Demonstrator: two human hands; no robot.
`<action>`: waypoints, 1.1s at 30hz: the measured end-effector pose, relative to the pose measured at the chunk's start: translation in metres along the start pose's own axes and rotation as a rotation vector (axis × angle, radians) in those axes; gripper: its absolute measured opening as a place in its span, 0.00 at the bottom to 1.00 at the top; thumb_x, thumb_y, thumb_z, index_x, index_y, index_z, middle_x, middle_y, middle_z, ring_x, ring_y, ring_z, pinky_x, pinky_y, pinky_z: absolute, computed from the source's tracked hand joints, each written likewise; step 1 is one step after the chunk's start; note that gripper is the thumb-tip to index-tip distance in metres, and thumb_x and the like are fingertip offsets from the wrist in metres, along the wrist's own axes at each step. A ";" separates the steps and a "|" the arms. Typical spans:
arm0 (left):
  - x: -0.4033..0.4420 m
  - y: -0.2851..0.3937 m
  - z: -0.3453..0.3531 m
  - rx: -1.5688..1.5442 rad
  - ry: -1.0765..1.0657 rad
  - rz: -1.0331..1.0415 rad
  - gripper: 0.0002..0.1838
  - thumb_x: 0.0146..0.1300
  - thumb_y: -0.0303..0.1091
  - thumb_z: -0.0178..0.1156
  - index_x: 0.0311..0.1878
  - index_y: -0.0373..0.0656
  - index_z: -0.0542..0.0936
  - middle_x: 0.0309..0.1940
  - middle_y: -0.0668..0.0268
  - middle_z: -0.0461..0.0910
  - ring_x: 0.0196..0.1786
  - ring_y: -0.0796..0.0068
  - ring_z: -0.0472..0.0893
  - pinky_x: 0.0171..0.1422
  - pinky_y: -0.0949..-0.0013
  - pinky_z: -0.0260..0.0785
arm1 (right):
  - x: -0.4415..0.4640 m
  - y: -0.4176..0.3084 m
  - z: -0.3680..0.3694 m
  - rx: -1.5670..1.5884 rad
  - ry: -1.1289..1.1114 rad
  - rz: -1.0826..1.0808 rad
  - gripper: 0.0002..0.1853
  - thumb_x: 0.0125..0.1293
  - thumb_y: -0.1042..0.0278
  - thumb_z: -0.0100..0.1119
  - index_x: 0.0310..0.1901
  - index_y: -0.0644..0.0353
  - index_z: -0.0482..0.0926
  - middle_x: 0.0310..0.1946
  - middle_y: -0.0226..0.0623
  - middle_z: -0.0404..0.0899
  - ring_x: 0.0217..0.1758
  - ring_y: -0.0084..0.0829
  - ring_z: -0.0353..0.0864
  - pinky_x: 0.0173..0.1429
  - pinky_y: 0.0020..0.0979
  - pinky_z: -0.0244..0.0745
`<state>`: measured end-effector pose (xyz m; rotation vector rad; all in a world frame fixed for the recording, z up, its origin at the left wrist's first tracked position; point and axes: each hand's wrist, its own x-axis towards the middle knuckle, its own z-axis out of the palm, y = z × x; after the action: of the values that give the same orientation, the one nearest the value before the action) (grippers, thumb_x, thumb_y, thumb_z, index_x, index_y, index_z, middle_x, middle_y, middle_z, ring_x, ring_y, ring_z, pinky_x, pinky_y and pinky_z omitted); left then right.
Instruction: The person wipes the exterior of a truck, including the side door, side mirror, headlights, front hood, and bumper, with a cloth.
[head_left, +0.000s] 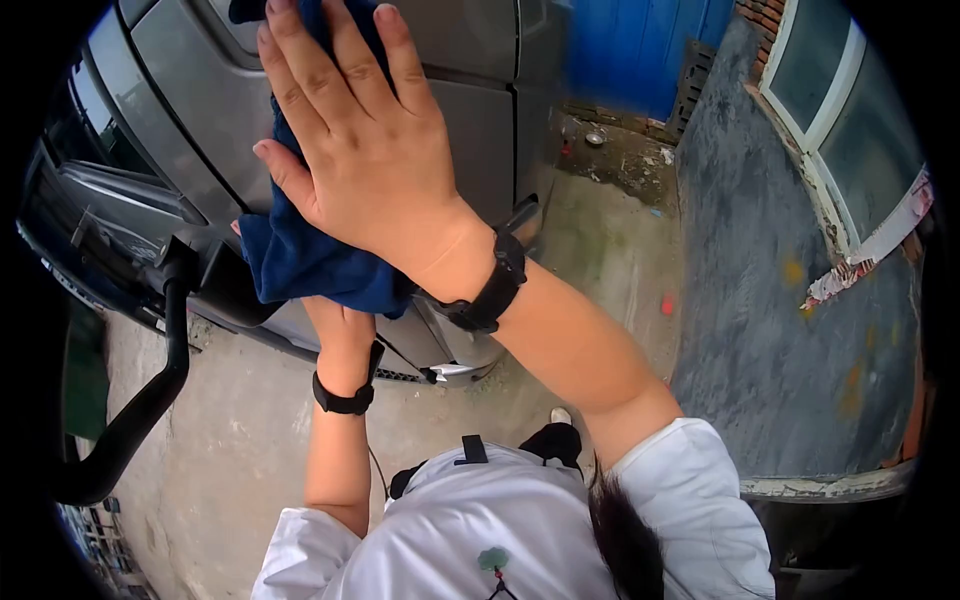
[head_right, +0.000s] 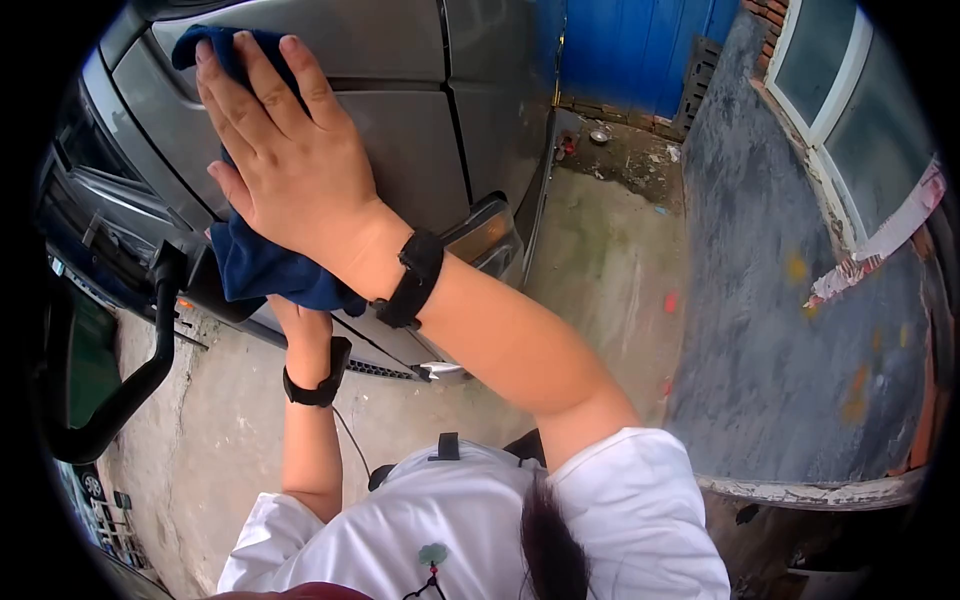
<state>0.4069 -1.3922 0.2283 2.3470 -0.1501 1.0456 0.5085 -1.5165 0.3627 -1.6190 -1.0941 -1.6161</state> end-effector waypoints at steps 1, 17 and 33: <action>0.006 0.010 0.001 0.144 0.057 -0.007 0.37 0.67 0.40 0.55 0.73 0.33 0.54 0.74 0.44 0.50 0.76 0.46 0.51 0.77 0.53 0.39 | 0.011 0.016 -0.003 -0.017 0.103 0.034 0.36 0.65 0.48 0.52 0.68 0.65 0.64 0.73 0.45 0.55 0.75 0.43 0.56 0.79 0.48 0.41; -0.004 0.085 0.110 0.794 0.213 -0.209 0.34 0.65 0.36 0.53 0.71 0.32 0.58 0.75 0.39 0.44 0.76 0.37 0.47 0.77 0.43 0.40 | -0.115 0.105 -0.008 0.601 -0.113 0.492 0.35 0.76 0.58 0.35 0.73 0.76 0.40 0.75 0.63 0.30 0.79 0.59 0.34 0.78 0.51 0.35; 0.098 0.125 0.147 1.133 0.343 -0.065 0.34 0.62 0.44 0.58 0.72 0.50 0.65 0.75 0.58 0.56 0.66 0.55 0.64 0.75 0.48 0.45 | -0.109 0.215 0.038 0.485 0.008 0.556 0.25 0.78 0.58 0.35 0.66 0.71 0.58 0.69 0.58 0.55 0.76 0.58 0.44 0.78 0.55 0.31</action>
<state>0.5312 -1.5635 0.2748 2.9790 0.8548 1.7783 0.7217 -1.6027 0.2815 -1.4137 -0.8409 -0.9108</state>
